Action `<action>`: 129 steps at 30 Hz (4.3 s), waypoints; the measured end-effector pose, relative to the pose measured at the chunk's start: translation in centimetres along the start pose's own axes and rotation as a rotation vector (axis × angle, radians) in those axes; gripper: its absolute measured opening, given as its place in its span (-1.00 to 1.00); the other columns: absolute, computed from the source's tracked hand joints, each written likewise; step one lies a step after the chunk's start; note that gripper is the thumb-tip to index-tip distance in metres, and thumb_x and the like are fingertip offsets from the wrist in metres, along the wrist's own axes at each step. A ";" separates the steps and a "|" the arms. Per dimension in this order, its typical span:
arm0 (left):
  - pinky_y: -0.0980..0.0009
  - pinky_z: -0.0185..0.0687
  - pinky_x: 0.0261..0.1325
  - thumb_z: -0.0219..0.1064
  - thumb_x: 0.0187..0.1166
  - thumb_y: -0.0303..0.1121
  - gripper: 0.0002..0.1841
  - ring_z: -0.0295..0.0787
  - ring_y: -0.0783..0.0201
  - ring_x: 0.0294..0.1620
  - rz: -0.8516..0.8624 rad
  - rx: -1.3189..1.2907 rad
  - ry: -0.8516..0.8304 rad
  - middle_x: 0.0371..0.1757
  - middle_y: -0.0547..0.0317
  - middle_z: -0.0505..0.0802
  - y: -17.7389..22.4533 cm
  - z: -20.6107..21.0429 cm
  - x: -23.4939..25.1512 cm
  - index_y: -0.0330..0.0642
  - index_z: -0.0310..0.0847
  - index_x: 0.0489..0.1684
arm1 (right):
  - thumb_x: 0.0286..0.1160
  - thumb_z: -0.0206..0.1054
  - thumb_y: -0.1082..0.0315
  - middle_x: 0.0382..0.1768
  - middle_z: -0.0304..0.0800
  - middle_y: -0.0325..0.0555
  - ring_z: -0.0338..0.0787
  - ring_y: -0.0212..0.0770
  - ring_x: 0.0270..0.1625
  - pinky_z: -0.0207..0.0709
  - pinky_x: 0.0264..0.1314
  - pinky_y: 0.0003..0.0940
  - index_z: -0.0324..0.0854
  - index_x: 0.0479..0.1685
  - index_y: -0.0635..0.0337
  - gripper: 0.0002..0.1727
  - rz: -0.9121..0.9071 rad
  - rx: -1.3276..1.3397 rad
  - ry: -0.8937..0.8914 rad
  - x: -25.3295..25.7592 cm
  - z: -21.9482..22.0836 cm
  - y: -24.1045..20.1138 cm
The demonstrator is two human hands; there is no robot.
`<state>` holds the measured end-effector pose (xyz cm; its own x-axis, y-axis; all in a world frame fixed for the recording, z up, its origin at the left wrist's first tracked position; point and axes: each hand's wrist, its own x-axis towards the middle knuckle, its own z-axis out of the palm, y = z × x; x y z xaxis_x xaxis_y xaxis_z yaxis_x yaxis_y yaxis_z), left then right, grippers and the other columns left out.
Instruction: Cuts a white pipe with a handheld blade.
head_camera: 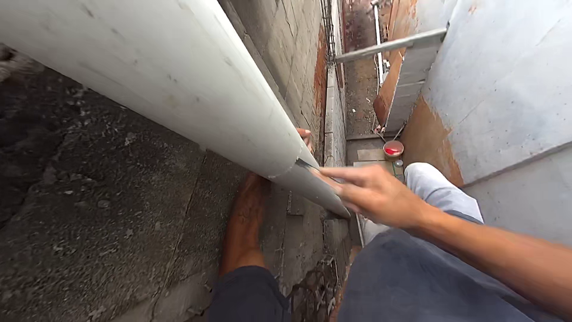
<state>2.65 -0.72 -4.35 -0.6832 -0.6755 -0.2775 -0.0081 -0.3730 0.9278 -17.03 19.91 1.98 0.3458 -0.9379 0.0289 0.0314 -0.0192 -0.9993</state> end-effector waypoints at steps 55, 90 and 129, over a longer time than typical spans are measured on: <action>0.45 0.62 -0.60 -0.19 0.78 -0.38 -0.57 0.55 0.41 -0.78 0.031 -0.066 0.119 -0.79 0.37 0.54 0.4 1.0 0.0 -0.01 0.37 -0.64 | 0.63 0.10 0.34 -0.68 0.45 -0.48 0.32 -0.55 -0.75 0.25 -0.73 -0.60 0.55 0.61 0.10 -0.46 0.003 0.005 0.002 -1.2 0.5 -0.2; 0.47 0.60 -0.60 -0.13 0.84 -0.39 -0.64 0.53 0.41 -0.77 0.032 -0.069 0.255 -0.75 0.37 0.54 0.7 1.9 -0.4 -0.07 0.43 -0.46 | 0.63 0.11 0.43 -0.71 0.44 -0.43 0.28 -0.53 -0.79 0.19 -0.79 -0.61 0.50 0.62 0.23 -0.46 0.035 0.248 0.069 -1.3 3.1 -0.2; 0.50 0.58 -0.61 -0.14 0.83 -0.40 -0.64 0.52 0.43 -0.78 0.078 -0.120 0.302 -0.75 0.37 0.54 -0.3 1.7 -0.4 -0.07 0.46 -0.45 | 0.66 0.11 0.42 -0.73 0.46 -0.36 0.26 -0.53 -0.81 0.16 -0.79 -0.62 0.56 0.57 0.17 -0.50 0.091 0.275 0.061 -0.1 2.7 0.0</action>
<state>1.65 0.74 -4.08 -0.4307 -0.8563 -0.2851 0.1336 -0.3729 0.9182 -14.56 20.93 2.09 0.3017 -0.9508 -0.0706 0.2590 0.1530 -0.9537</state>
